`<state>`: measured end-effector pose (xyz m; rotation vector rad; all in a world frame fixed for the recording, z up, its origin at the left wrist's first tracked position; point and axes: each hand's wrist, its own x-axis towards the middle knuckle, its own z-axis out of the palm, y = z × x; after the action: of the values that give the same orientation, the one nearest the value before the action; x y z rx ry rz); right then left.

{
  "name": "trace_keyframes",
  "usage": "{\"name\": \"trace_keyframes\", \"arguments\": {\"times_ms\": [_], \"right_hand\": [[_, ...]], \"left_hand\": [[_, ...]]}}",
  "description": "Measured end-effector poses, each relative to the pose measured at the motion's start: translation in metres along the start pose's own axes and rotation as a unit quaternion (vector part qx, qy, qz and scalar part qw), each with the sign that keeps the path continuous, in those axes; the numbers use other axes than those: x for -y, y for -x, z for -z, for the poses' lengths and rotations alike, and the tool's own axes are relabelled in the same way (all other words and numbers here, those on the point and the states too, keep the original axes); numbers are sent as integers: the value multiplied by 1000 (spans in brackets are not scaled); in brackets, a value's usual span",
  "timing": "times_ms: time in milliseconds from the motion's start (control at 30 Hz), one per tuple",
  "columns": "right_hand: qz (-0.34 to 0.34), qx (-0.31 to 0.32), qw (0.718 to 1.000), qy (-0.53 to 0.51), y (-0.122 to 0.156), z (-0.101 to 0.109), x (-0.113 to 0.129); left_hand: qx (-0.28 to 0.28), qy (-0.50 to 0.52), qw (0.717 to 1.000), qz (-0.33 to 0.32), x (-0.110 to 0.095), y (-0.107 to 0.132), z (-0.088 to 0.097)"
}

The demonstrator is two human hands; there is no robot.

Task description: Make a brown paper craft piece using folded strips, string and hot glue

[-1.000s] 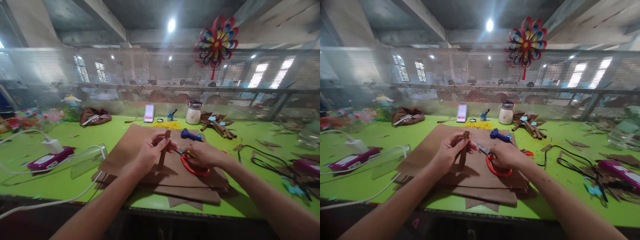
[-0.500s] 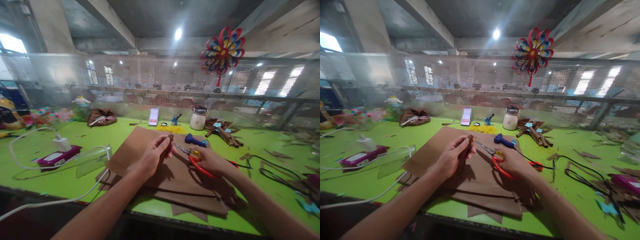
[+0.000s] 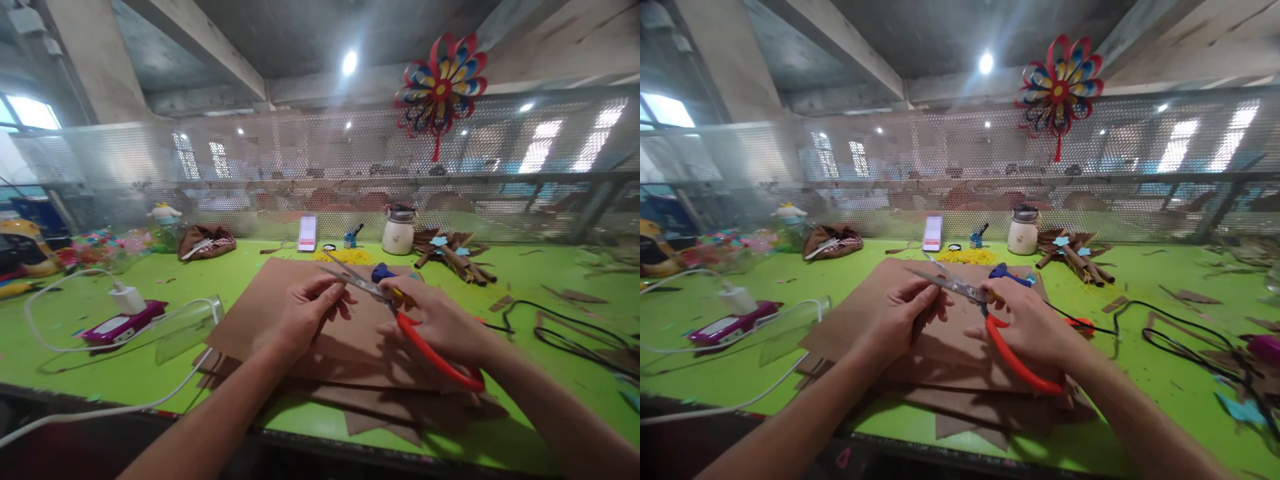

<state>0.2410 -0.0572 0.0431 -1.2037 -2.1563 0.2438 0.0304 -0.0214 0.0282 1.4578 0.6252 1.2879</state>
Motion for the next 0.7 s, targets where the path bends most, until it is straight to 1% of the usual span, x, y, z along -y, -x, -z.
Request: {"name": "trace_keyframes", "arguments": {"times_ms": [100,200,400,567,700], "right_hand": [[31,-3,998,49,1,-1,-2],[43,3,997,67,2,2,-4],[51,15,997,62,4,9,-2],[63,8,996,60,5,10,-4],[63,5,996,70,6,10,-4]], "left_hand": [[9,-11,1000,9,0,0,0],[14,-38,999,4,-3,1,-1],[15,-65,998,-12,-5,3,-3],[14,-78,997,-15,-4,3,-3],[27,-72,997,-17,-4,3,-3]]}}
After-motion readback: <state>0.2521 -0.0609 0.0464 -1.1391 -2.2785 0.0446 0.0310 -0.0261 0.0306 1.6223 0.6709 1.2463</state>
